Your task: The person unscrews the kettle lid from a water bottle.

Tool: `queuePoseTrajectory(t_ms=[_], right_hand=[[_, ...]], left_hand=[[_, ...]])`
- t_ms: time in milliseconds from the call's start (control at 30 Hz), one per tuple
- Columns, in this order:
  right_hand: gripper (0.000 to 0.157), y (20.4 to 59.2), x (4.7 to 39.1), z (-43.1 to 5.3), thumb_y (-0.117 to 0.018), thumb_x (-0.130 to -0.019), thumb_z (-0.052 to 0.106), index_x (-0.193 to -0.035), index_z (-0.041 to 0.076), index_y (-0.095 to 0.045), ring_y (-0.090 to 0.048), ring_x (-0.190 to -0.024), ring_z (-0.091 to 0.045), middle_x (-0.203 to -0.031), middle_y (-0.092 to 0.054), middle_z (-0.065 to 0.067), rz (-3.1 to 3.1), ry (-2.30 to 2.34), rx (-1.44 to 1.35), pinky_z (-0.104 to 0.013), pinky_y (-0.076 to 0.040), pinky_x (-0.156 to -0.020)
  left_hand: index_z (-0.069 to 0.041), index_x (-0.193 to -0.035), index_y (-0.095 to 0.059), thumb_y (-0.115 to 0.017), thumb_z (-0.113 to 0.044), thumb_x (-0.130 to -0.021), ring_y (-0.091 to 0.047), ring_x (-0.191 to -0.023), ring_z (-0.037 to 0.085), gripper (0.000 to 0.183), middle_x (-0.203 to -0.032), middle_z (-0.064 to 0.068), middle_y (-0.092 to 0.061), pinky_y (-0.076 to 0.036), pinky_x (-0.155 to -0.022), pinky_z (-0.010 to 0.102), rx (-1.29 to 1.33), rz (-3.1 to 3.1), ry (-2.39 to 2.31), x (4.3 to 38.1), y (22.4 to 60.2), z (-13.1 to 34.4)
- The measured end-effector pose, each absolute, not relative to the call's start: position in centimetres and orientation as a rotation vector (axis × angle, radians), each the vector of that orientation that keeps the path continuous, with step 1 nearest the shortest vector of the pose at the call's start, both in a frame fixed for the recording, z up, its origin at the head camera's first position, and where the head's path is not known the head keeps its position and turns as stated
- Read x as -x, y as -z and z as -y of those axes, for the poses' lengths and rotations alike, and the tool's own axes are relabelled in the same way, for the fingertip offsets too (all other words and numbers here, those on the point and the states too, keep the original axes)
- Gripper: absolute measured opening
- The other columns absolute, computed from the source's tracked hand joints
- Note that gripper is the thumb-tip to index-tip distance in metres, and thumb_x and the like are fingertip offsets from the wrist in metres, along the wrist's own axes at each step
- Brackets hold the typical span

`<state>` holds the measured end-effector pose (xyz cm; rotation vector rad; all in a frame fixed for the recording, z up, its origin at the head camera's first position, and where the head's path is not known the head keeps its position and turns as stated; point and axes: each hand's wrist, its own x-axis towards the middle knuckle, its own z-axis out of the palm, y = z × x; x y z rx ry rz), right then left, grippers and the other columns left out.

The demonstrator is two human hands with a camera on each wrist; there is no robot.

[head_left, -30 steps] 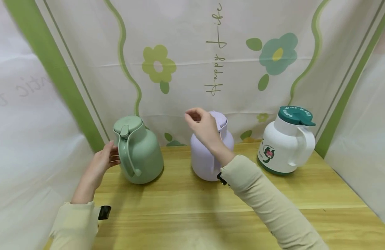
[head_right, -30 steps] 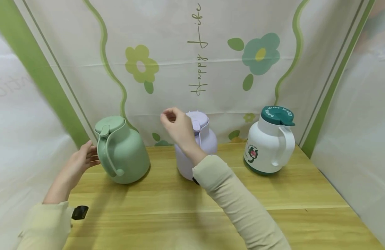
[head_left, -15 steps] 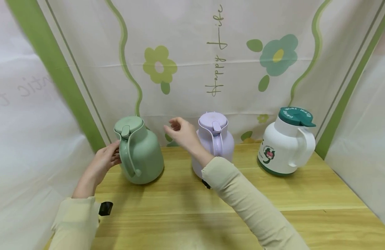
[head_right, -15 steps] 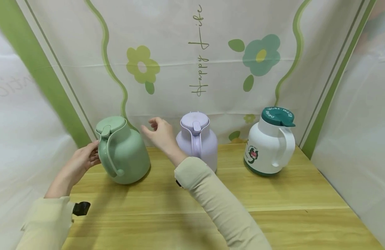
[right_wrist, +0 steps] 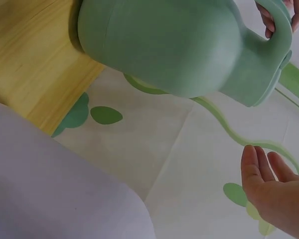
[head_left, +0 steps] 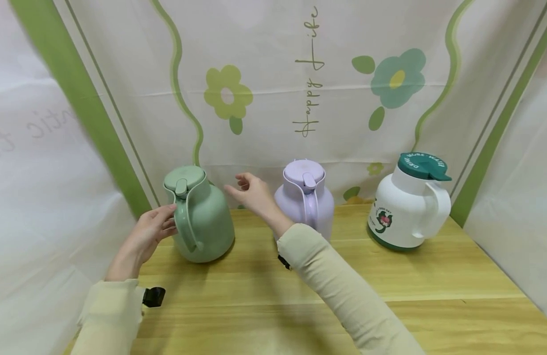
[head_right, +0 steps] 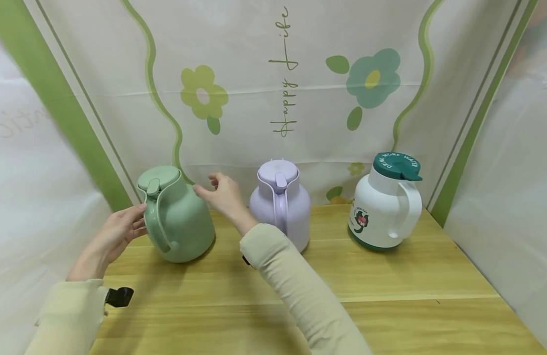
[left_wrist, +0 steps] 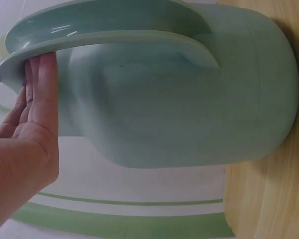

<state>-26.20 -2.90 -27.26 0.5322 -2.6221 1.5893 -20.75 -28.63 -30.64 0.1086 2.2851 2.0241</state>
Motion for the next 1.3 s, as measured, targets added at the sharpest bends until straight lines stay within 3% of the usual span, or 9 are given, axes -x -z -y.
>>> queuePoseTrajectory(t_ms=[200,667,1100,1200,1300], right_hand=[[0.060,27.4,26.2,3.9,-0.065,-0.089,0.041,-0.138,0.010,-0.048,-0.051,-0.127,-0.024,-0.138,-0.055,-0.009,2.660,-1.574,-0.574,-0.039,-0.046,-0.105],[0.067,27.5,25.6,5.4,-0.067,-0.088,0.041,-0.141,0.008,-0.045,-0.046,-0.133,-0.025,-0.145,-0.049,-0.009,2.692,-1.538,-0.618,-0.039,-0.043,-0.109],[0.080,27.5,25.3,6.2,-0.070,-0.084,0.044,-0.148,0.012,-0.035,-0.037,-0.140,-0.024,-0.152,-0.039,-0.008,2.699,-1.506,-0.660,-0.044,-0.035,-0.115],[0.082,27.6,25.3,6.4,-0.070,-0.084,0.045,-0.149,0.011,-0.033,-0.037,-0.140,-0.024,-0.152,-0.038,-0.008,2.691,-1.471,-0.698,-0.043,-0.035,-0.115],[0.084,27.7,25.3,6.6,-0.070,-0.084,0.046,-0.148,0.008,-0.032,-0.038,-0.139,-0.024,-0.151,-0.038,-0.009,2.686,-1.429,-0.710,-0.042,-0.035,-0.115]], left_hand=[[-0.027,-0.089,-0.067,-0.050,-0.033,-0.100,-0.066,-0.085,-0.002,0.021,-0.087,-0.017,-0.069,-0.055,-0.075,0.015,-0.099,-2.230,-2.135,20.8,30.9,27.7],[-0.027,-0.088,-0.066,-0.051,-0.032,-0.099,-0.064,-0.084,-0.003,0.019,-0.084,-0.018,-0.068,-0.056,-0.074,0.015,-0.144,-2.284,-2.155,20.6,31.4,26.3],[-0.021,-0.101,-0.062,-0.049,-0.030,-0.100,-0.065,-0.087,-0.001,0.016,-0.092,-0.017,-0.068,-0.056,-0.076,0.017,-0.272,-2.313,-2.077,20.1,31.4,24.8],[-0.015,-0.107,-0.059,-0.048,-0.030,-0.100,-0.064,-0.088,-0.001,0.020,-0.093,-0.017,-0.067,-0.057,-0.076,0.018,-0.274,-2.315,-2.053,20.0,31.5,24.4],[-0.002,-0.120,-0.052,-0.048,-0.032,-0.100,-0.064,-0.088,-0.001,0.036,-0.094,-0.018,-0.065,-0.057,-0.076,0.018,-0.258,-2.326,-2.018,19.9,31.4,24.2]])
